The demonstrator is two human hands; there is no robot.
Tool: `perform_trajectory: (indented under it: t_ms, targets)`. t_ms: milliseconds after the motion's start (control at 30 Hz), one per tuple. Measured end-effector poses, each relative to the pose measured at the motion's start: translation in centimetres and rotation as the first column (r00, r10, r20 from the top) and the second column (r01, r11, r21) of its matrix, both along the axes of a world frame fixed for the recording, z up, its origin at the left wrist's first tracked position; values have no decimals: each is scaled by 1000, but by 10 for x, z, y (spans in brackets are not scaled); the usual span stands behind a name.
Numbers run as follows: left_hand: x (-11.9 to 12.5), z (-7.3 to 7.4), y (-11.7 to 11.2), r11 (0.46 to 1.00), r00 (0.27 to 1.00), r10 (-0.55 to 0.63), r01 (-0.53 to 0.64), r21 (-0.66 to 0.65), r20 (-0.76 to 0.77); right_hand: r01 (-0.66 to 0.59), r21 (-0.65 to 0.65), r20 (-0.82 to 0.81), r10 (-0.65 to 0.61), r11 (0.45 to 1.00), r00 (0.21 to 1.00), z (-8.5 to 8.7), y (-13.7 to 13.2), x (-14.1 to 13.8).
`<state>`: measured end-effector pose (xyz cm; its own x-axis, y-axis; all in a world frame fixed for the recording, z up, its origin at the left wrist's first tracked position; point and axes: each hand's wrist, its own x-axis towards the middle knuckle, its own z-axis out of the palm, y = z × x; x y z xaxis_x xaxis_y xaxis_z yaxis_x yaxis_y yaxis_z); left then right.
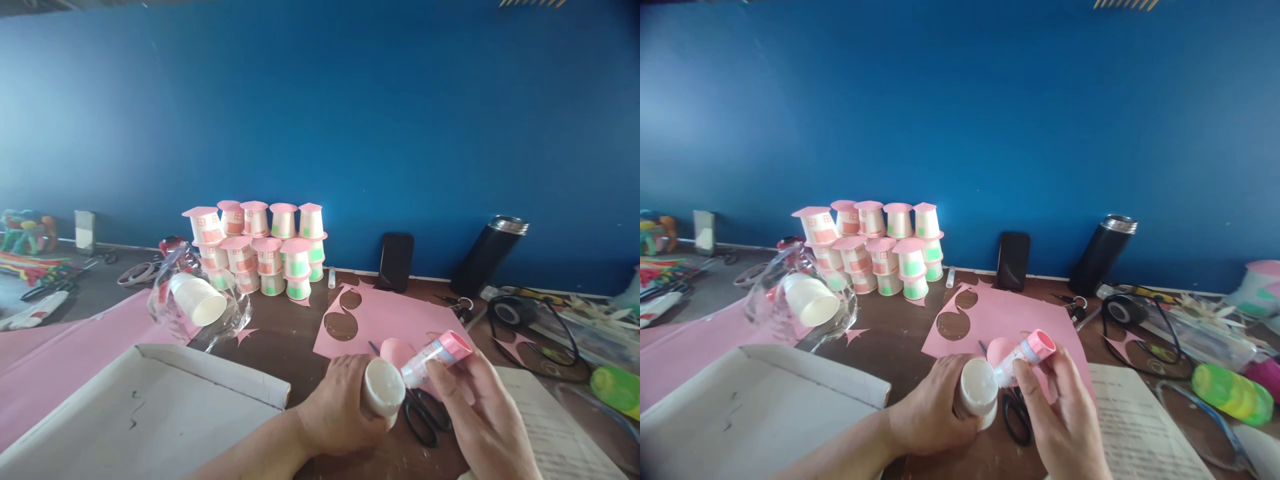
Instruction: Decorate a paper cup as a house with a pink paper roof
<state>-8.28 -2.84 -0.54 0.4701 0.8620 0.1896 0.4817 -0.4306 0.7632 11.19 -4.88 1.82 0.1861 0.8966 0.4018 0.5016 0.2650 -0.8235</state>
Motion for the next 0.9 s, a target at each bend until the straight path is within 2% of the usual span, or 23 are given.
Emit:
perform_trajectory:
  t_ms: [133,267,400,567,700,900]
  targets:
    - [-1,1,0,1000,1000,-9,9,-26,6,-36,-45,41,38,998,998,-3,0,0]
    - [-2,0,3,993,1000,1,2,-117,22,-62,-91,105,71,994,992,3,1,-3]
    - [0,-2,5,994,998,60,-59,-88,6,-11,-46,198,19,999,980,7,2,-5]
    - [1,2,2,996,998,63,-62,-62,8,63,-35,205,-55,997,977,1,6,-5]
    - [-1,4,2,995,999,46,-47,-86,-10,135,-31,118,-130,990,984,-5,11,0]
    - [1,3,1,994,997,73,-73,-76,-9,11,-19,-121,-14,1000,993,1,8,-4]
